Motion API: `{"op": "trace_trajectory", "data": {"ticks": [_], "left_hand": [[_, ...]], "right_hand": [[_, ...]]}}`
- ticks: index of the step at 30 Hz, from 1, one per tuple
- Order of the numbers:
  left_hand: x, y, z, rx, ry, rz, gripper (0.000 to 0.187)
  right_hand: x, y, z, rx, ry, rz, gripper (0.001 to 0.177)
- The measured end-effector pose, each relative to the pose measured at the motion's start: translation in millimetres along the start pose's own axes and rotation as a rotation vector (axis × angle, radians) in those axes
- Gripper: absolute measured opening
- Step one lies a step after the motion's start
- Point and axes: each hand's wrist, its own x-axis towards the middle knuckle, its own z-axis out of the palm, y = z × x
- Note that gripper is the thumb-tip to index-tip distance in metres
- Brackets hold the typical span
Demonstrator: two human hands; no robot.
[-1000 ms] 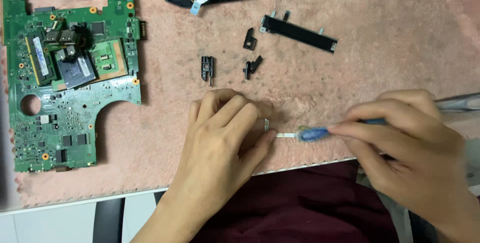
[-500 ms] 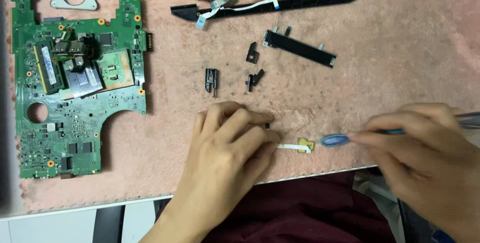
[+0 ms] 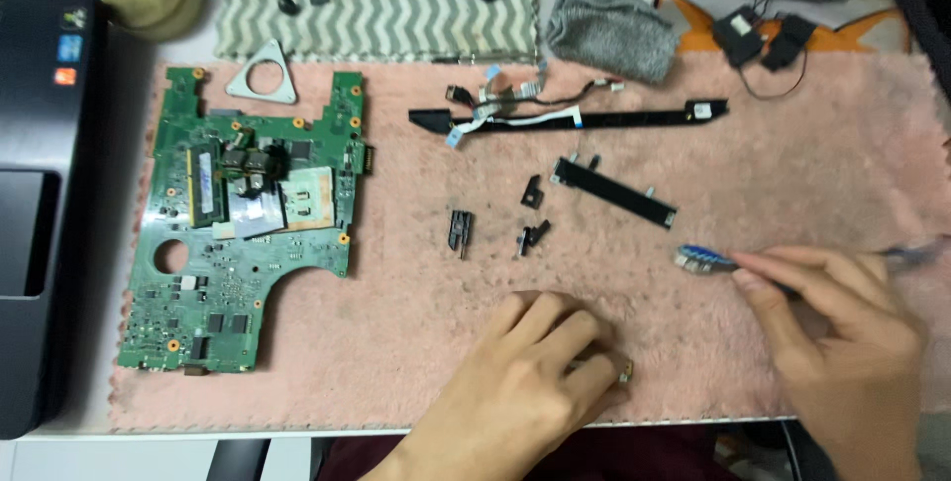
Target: The person uses a toothbrush to clean various small electronic components and ribbon cables laid out on a pink mat. They pick up each item, brush it, and place it back down, repeating this process for multiple parts including a black plastic frame and several connectors.
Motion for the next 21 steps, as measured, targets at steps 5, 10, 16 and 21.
{"op": "trace_trajectory", "data": {"ticks": [5, 10, 16, 21], "left_hand": [[2.5, -4.1, -2.6, 0.094, -0.047, 0.091, 0.009], [2.1, -7.1, -2.4, 0.178, -0.073, 0.171, 0.01], [0.2, -8.6, -5.2, 0.19, -0.114, 0.06, 0.013], [-8.4, -11.7, -31.3, 0.127, -0.022, 0.043, 0.018]], "right_hand": [[-1.3, 2.2, 6.5, -0.041, 0.052, -0.028, 0.014], [-2.4, -2.8, 2.2, -0.109, 0.119, -0.111, 0.012], [-7.9, -17.8, 9.6, 0.237, -0.246, -0.431, 0.032], [-9.9, -19.3, 23.5, 0.241, -0.283, -0.586, 0.038]]}}
